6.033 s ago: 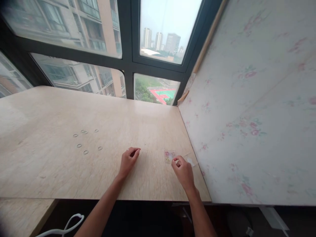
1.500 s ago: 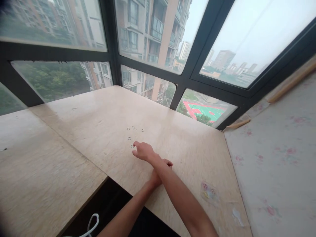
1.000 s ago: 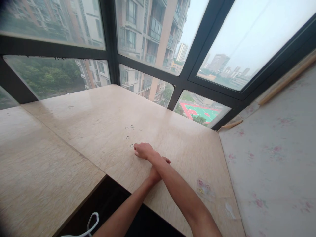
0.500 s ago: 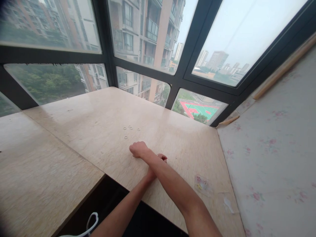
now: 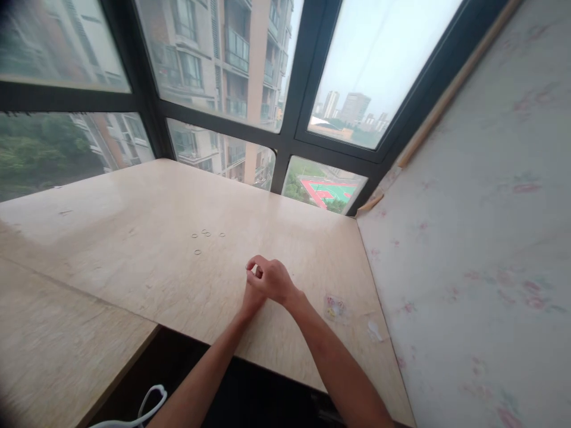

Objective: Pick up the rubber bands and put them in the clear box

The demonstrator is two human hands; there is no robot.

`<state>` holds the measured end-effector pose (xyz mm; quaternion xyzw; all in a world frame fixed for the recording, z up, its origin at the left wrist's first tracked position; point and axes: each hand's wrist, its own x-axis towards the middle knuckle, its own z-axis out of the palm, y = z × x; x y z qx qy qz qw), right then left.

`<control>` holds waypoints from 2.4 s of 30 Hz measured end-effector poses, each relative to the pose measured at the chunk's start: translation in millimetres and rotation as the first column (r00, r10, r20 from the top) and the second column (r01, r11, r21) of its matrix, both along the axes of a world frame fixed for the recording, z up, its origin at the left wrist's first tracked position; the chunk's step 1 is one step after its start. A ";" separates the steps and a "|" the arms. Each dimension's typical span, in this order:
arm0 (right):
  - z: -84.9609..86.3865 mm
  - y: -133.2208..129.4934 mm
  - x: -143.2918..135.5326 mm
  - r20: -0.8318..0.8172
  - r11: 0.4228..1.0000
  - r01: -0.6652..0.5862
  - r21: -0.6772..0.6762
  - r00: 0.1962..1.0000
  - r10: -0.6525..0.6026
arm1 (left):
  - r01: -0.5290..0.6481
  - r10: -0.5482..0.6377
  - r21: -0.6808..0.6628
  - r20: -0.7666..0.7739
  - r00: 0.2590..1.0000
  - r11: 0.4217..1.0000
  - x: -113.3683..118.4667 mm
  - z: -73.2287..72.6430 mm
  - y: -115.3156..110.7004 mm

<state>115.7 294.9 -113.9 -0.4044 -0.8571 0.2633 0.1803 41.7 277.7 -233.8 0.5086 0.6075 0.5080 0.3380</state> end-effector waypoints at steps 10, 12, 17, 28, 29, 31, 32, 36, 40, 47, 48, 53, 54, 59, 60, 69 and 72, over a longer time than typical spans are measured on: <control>-28.5 -62.5 155.9 -0.220 0.804 0.565 -0.183 0.774 -0.594 | 0.073 -0.073 -0.020 -0.006 0.997 0.997 -2.8 0.1 -2.5; -38.7 -73.9 178.3 -0.188 0.734 0.652 -0.191 0.710 -0.679 | 0.070 -0.071 -0.023 -0.014 0.997 0.997 -2.8 -0.3 -2.6; -51.9 -85.1 208.4 -0.106 0.630 0.776 -0.008 0.626 -0.772 | 0.069 -0.070 -0.029 -0.035 0.997 0.997 -3.3 1.7 -3.9; -69.5 -78.0 211.2 0.094 0.653 0.748 0.120 0.646 -0.758 | 0.033 -0.036 -0.044 -0.081 0.996 0.998 -1.9 1.4 -5.9; -70.1 -79.7 212.0 0.081 0.655 0.747 0.117 0.650 -0.756 | 0.031 -0.035 -0.045 -0.085 0.996 0.998 -1.8 1.5 -5.8; -71.1 -84.7 214.4 0.037 0.659 0.743 0.115 0.660 -0.751 | 0.030 -0.035 -0.048 -0.090 0.995 0.998 -1.6 1.7 -5.5; -71.7 -87.8 215.5 0.008 0.662 0.741 0.115 0.666 -0.746 | 0.031 -0.035 -0.047 -0.091 0.995 0.998 -1.5 1.8 -5.4; -77.0 -104.5 216.2 -0.100 0.668 0.736 0.108 0.677 -0.730 | 0.034 -0.037 -0.036 -0.098 0.994 0.999 -1.5 1.6 -5.3; -85.2 -123.9 209.8 -0.171 0.692 0.716 0.094 0.696 -0.697 | 0.035 -0.038 -0.032 -0.090 0.995 0.999 -1.6 0.0 -5.6; -89.0 -134.8 211.4 -0.225 0.667 0.745 0.008 0.651 -0.725 | 0.024 -0.027 -0.026 -0.120 0.992 0.999 -0.4 0.7 -7.4; -89.6 -133.6 213.5 -0.226 0.652 0.758 -0.027 0.631 -0.743 | 0.022 -0.024 -0.020 -0.134 0.991 1.000 -0.3 1.4 -7.6; -95.6 -129.0 222.4 -0.249 0.587 0.793 -0.162 0.543 -0.802 | 0.027 -0.026 0.002 -0.204 0.979 1.000 -0.6 4.5 -8.9; -96.7 -128.9 223.4 -0.251 0.584 0.792 -0.178 0.537 -0.805 | 0.030 -0.029 -0.001 -0.213 0.977 1.000 -0.7 4.9 -9.2; -101.1 -129.9 227.0 -0.242 0.572 0.791 -0.218 0.524 -0.816 | 0.106 -0.118 -0.073 -0.186 0.975 0.992 -5.4 6.0 -7.7; -102.0 -130.1 227.8 -0.238 0.568 0.792 -0.226 0.520 -0.820 | 0.136 -0.154 -0.112 -0.174 0.973 0.984 -9.2 6.7 -5.9; -105.4 -125.2 233.1 -0.099 0.496 0.790 -0.361 0.496 -0.863 | -0.079 -0.022 -0.198 -0.460 0.888 0.977 -140.6 28.7 31.3; -107.1 -123.0 235.1 -0.072 0.464 0.802 -0.376 0.474 -0.878 | -0.192 0.009 -0.234 -0.612 0.791 0.953 -197.8 38.3 38.0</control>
